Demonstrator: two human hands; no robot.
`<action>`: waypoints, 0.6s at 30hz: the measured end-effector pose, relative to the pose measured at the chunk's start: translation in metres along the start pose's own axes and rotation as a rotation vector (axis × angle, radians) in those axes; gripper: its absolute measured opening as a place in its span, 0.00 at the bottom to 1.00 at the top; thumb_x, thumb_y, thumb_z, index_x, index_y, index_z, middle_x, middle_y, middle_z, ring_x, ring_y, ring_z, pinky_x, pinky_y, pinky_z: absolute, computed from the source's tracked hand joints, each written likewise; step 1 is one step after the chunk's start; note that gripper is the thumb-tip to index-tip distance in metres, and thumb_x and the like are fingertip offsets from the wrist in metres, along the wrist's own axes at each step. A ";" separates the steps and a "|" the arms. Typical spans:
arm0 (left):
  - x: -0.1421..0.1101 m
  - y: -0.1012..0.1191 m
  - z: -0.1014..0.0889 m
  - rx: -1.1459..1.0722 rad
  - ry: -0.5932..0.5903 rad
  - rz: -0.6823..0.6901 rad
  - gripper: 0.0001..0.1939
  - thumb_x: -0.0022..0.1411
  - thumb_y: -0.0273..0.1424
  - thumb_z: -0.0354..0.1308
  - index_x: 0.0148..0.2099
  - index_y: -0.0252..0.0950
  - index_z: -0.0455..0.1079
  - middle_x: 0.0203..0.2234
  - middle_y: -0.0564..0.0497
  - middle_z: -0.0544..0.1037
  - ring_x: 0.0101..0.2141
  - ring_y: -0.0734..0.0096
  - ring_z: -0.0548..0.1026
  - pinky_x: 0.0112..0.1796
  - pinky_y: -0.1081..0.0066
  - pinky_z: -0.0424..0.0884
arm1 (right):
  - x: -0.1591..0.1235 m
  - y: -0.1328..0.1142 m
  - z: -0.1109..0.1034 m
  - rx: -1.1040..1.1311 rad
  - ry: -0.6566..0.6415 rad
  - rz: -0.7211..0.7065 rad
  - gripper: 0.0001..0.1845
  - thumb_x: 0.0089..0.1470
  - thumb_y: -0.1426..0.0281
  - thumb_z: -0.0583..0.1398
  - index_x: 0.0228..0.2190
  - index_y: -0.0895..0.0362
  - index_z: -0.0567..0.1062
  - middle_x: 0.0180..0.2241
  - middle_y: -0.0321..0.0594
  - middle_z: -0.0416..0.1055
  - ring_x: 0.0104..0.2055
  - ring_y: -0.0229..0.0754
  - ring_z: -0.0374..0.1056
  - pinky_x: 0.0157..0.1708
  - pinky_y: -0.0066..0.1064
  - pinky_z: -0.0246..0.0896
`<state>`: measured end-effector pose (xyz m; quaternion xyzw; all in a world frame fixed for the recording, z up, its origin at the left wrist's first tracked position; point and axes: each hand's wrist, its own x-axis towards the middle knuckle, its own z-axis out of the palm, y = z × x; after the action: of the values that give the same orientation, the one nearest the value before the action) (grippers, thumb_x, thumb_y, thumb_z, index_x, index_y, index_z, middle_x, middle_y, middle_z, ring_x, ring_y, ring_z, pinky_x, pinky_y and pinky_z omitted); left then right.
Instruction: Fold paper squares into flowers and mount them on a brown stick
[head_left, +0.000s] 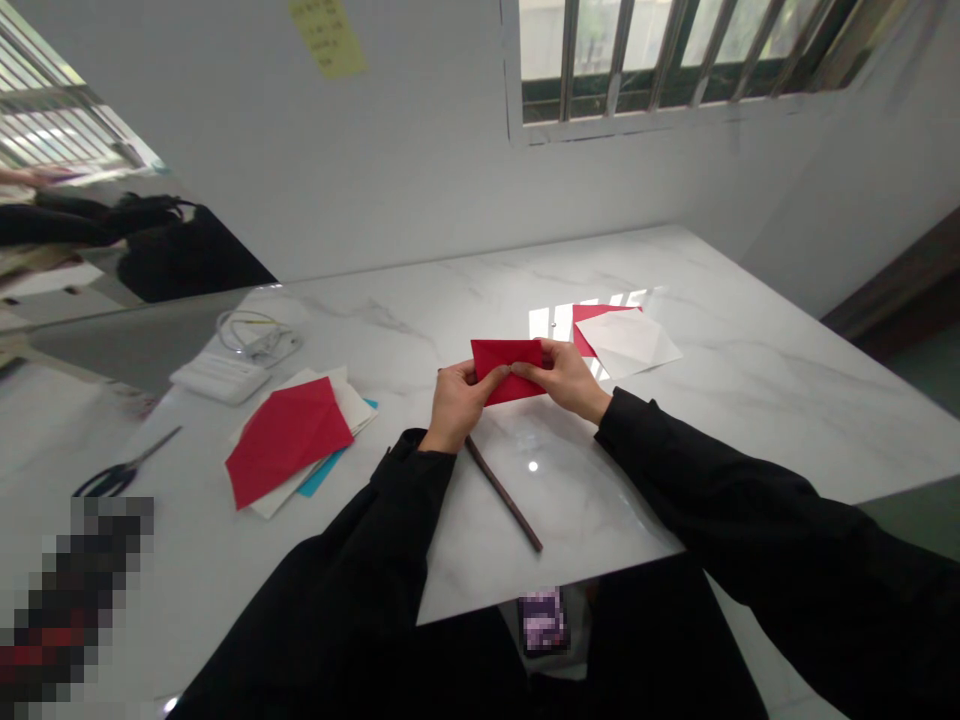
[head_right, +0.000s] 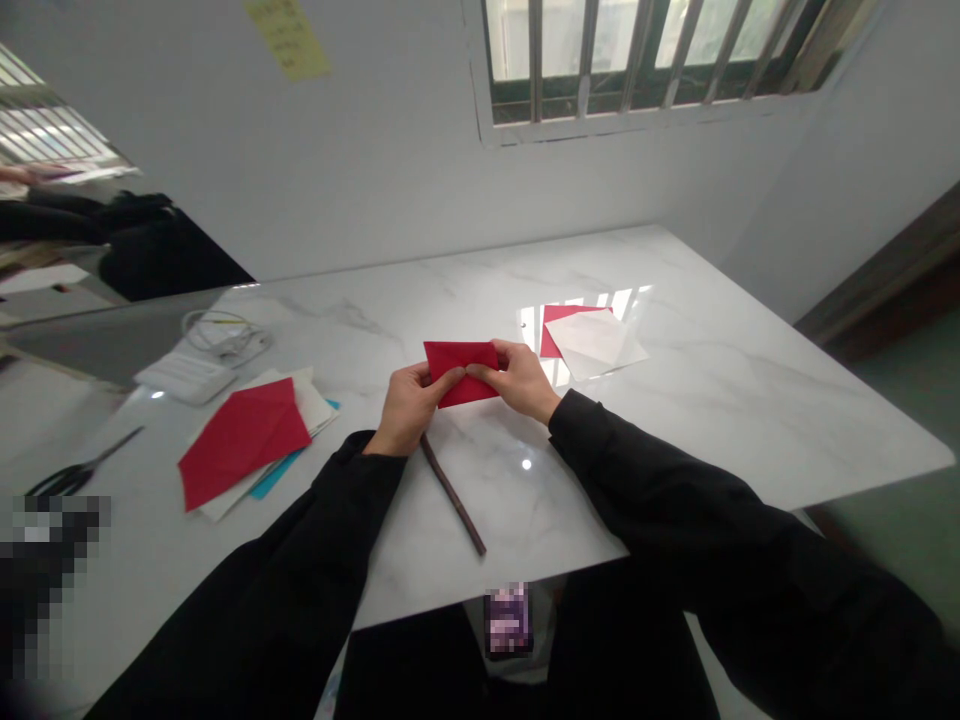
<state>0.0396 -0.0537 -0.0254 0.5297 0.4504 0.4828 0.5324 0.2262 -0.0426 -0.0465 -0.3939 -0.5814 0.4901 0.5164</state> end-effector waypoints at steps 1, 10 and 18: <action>0.000 0.000 0.000 -0.003 0.001 0.002 0.31 0.50 0.52 0.77 0.45 0.30 0.83 0.38 0.41 0.87 0.37 0.55 0.84 0.44 0.58 0.80 | 0.000 0.001 0.000 -0.002 0.002 -0.004 0.19 0.53 0.56 0.72 0.39 0.57 0.81 0.38 0.44 0.83 0.39 0.48 0.79 0.42 0.42 0.78; 0.000 0.001 0.001 0.038 0.039 0.046 0.28 0.49 0.46 0.77 0.46 0.32 0.81 0.38 0.44 0.87 0.38 0.57 0.83 0.44 0.60 0.80 | -0.006 -0.010 0.006 -0.087 0.031 -0.038 0.16 0.56 0.58 0.71 0.41 0.56 0.81 0.40 0.44 0.83 0.40 0.47 0.79 0.45 0.42 0.77; 0.001 0.008 -0.005 0.009 0.027 0.050 0.30 0.54 0.48 0.74 0.51 0.32 0.79 0.43 0.42 0.86 0.42 0.56 0.84 0.47 0.60 0.80 | -0.002 -0.008 0.005 0.249 0.009 0.156 0.24 0.56 0.49 0.71 0.43 0.55 0.79 0.43 0.43 0.83 0.43 0.46 0.80 0.44 0.38 0.79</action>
<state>0.0343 -0.0525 -0.0176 0.5367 0.4462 0.5010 0.5117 0.2214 -0.0470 -0.0395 -0.3729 -0.4814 0.5953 0.5242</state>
